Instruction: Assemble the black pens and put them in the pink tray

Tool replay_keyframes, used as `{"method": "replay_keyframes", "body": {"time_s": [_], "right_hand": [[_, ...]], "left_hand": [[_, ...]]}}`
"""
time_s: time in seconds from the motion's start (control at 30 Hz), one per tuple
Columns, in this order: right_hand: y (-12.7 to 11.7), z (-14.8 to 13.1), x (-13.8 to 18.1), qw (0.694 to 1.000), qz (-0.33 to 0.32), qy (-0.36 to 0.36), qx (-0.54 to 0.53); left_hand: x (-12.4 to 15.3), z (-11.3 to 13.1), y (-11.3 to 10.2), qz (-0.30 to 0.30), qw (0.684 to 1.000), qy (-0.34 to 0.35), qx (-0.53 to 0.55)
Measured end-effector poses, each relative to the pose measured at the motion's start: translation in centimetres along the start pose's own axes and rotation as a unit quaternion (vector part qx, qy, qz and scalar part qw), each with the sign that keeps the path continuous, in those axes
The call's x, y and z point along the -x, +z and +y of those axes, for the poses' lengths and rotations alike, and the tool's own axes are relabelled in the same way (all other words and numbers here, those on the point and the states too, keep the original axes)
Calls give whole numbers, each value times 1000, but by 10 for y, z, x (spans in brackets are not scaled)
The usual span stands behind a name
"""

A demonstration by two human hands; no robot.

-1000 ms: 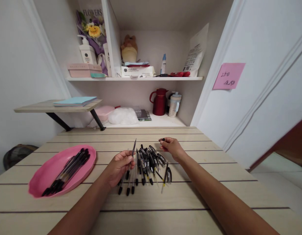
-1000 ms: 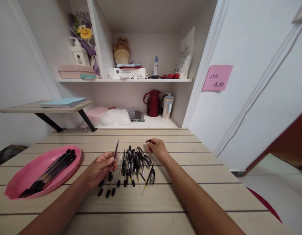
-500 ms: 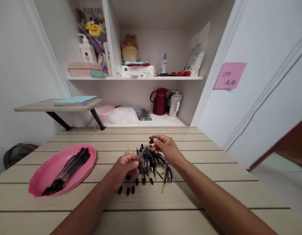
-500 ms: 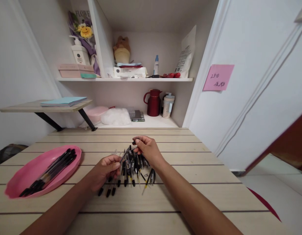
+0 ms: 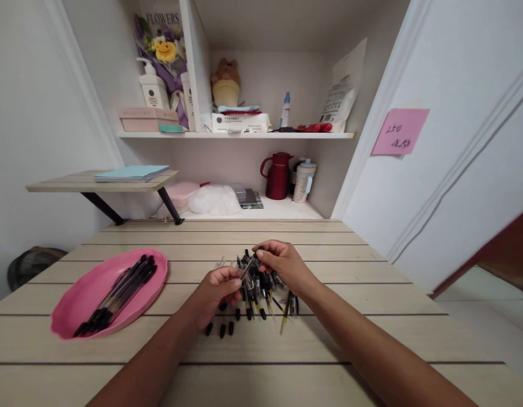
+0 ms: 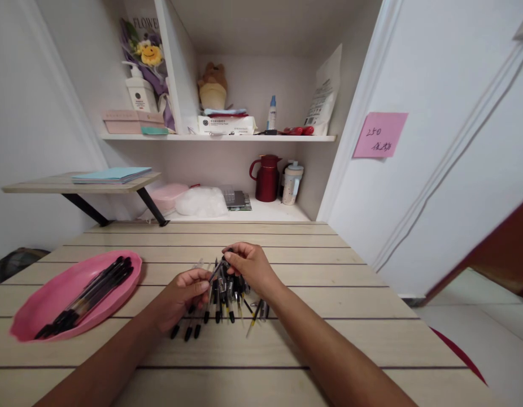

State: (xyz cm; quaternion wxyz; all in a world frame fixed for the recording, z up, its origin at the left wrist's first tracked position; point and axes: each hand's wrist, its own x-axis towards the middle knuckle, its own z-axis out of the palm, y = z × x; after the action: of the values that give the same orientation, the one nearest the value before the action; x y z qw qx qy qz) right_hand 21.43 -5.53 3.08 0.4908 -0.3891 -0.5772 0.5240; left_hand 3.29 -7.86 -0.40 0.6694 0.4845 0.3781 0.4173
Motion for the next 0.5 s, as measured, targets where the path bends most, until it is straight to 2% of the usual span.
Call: {"method": "replay_keyframes", "body": {"time_s": [0.13, 0.5], "right_hand": [[3, 1, 2, 999, 3, 20, -34], [7, 2, 4, 997, 32, 21, -74]], "left_hand": [[0, -1, 2, 6, 1000, 10, -15], [-1, -2, 2, 2, 999, 37, -30]]}}
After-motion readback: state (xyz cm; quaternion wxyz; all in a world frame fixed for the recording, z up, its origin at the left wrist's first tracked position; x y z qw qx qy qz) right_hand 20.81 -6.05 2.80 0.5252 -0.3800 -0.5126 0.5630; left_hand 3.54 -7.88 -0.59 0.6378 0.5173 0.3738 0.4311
